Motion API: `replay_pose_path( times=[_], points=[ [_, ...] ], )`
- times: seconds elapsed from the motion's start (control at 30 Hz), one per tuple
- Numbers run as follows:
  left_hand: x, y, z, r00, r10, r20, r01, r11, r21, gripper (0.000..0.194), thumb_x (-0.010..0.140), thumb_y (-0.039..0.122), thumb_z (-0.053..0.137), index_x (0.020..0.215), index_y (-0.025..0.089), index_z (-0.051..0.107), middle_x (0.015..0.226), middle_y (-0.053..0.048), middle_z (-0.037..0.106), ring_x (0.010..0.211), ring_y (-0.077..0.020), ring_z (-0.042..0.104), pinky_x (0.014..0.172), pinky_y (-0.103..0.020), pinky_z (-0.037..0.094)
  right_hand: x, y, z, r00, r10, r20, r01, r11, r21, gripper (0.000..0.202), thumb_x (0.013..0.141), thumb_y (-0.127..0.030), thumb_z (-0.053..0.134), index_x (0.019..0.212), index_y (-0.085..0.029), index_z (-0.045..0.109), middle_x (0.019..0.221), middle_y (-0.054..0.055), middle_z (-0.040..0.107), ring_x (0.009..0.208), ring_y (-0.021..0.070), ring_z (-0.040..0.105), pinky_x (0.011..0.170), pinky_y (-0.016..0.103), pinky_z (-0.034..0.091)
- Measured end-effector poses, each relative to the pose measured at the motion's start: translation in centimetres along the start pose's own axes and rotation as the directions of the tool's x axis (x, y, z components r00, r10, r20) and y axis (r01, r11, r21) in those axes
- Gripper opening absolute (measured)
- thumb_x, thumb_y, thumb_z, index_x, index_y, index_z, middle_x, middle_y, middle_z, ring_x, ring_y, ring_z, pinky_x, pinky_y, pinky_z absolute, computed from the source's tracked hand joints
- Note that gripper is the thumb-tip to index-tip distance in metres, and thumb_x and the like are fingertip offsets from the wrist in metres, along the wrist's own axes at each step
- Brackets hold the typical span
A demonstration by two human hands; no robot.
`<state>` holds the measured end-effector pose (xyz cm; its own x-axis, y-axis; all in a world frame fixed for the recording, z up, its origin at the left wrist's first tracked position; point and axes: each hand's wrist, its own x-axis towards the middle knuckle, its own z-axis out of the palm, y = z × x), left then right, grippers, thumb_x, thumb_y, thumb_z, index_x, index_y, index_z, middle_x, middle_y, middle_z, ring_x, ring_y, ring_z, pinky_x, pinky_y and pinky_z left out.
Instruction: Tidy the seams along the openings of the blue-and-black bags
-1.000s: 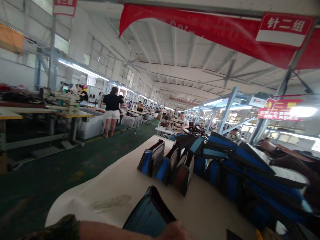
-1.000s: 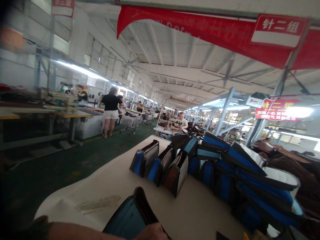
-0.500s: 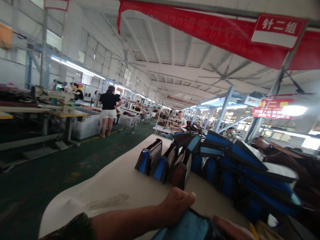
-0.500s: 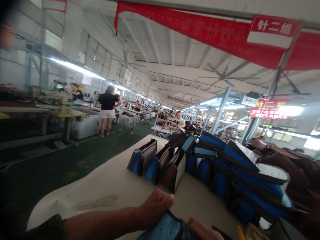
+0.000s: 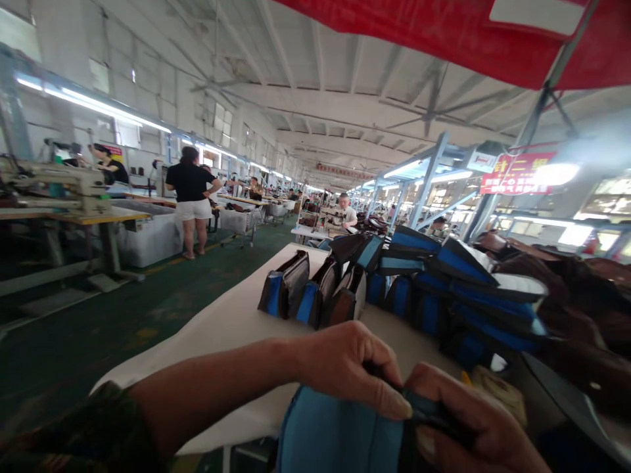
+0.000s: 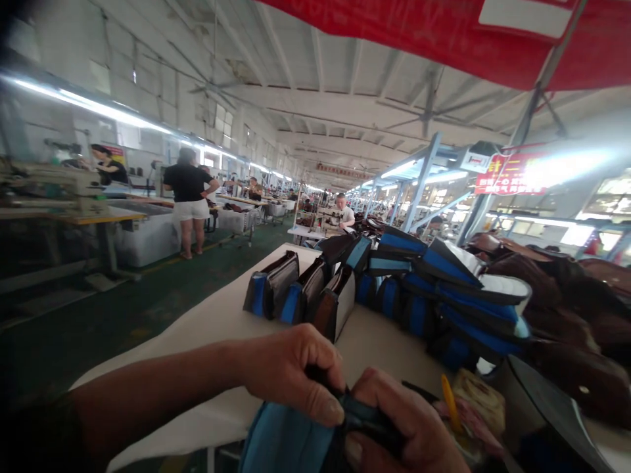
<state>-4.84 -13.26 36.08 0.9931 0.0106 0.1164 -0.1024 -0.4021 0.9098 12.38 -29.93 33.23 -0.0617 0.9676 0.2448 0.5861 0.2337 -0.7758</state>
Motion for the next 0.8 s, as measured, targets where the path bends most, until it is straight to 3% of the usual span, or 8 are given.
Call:
replay_pose_path(
  times=[0.13, 0.23, 0.4, 0.57, 0.67, 0.8],
  points=[
    [0.9, -1.7, 0.9, 0.993, -0.097, 0.061, 0.099, 0.995, -0.029, 0.043, 0.07, 0.052, 0.083, 0.086, 0.013, 0.071, 0.071, 0.004, 0.055, 0.063, -0.0095, 0.045, 0.055, -0.023, 0.032, -0.8, 0.7, 0.3, 0.997, 0.064, 0.035, -0.068, 0.986, 0.149, 0.025, 0.086, -0.044, 0.065, 0.085, -0.021, 0.057, 0.077, -0.001, 0.047, 0.067, 0.0136, 0.038, 0.059, 0.025, 0.032],
    [1.4, -2.6, 1.7, 0.988, -0.085, 0.128, 0.092, 0.994, -0.052, 0.04, 0.072, 0.049, 0.082, 0.086, 0.013, 0.07, 0.075, 0.003, 0.058, 0.067, -0.0109, 0.049, 0.059, -0.023, 0.035, -1.7, 1.2, 0.8, 0.994, 0.094, 0.047, -0.104, 0.953, 0.285, 0.028, 0.083, -0.044, 0.068, 0.092, -0.02, 0.06, 0.084, 0.001, 0.05, 0.072, 0.0147, 0.041, 0.06, 0.025, 0.035],
    [2.1, -2.4, 2.0, 0.982, -0.076, 0.172, 0.089, 0.993, -0.073, 0.035, 0.074, 0.046, 0.08, 0.082, 0.014, 0.068, 0.073, 0.003, 0.056, 0.066, -0.011, 0.049, 0.058, -0.023, 0.035, -2.5, 1.3, 0.4, 0.984, 0.164, 0.069, -0.178, 0.892, 0.415, 0.026, 0.079, -0.041, 0.071, 0.091, -0.02, 0.061, 0.08, 0.0, 0.049, 0.071, 0.0145, 0.041, 0.059, 0.025, 0.035],
    [2.5, -2.2, 2.0, 0.98, -0.063, 0.191, 0.078, 0.994, -0.072, 0.03, 0.075, 0.042, 0.078, 0.084, 0.014, 0.068, 0.073, 0.003, 0.055, 0.066, -0.011, 0.048, 0.058, -0.023, 0.035, -2.2, 0.9, 0.4, 0.984, 0.176, 0.003, -0.164, 0.915, 0.368, 0.031, 0.081, -0.049, 0.069, 0.09, -0.019, 0.062, 0.082, 0.0, 0.052, 0.076, 0.0159, 0.044, 0.064, 0.026, 0.036],
    [2.5, -2.3, 2.2, 0.981, -0.068, 0.18, 0.078, 0.996, -0.052, 0.026, 0.076, 0.039, 0.076, 0.083, 0.015, 0.068, 0.071, 0.004, 0.053, 0.064, -0.0104, 0.046, 0.057, -0.023, 0.034, -1.9, 0.6, 0.7, 0.979, 0.205, -0.023, -0.186, 0.926, 0.328, 0.026, 0.082, -0.043, 0.069, 0.082, -0.018, 0.061, 0.076, -0.002, 0.05, 0.073, 0.014, 0.041, 0.063, 0.026, 0.033],
    [2.4, -2.1, 2.4, 0.983, -0.108, 0.149, 0.111, 0.994, -0.011, 0.02, 0.076, 0.034, 0.073, 0.081, 0.016, 0.067, 0.069, 0.005, 0.052, 0.062, -0.0097, 0.044, 0.056, -0.022, 0.034, -2.0, 0.8, 1.1, 0.961, 0.276, -0.013, -0.243, 0.867, 0.434, 0.015, 0.083, -0.03, 0.065, 0.075, -0.019, 0.06, 0.068, -0.005, 0.045, 0.064, 0.011, 0.034, 0.057, 0.026, 0.026]
  ],
)
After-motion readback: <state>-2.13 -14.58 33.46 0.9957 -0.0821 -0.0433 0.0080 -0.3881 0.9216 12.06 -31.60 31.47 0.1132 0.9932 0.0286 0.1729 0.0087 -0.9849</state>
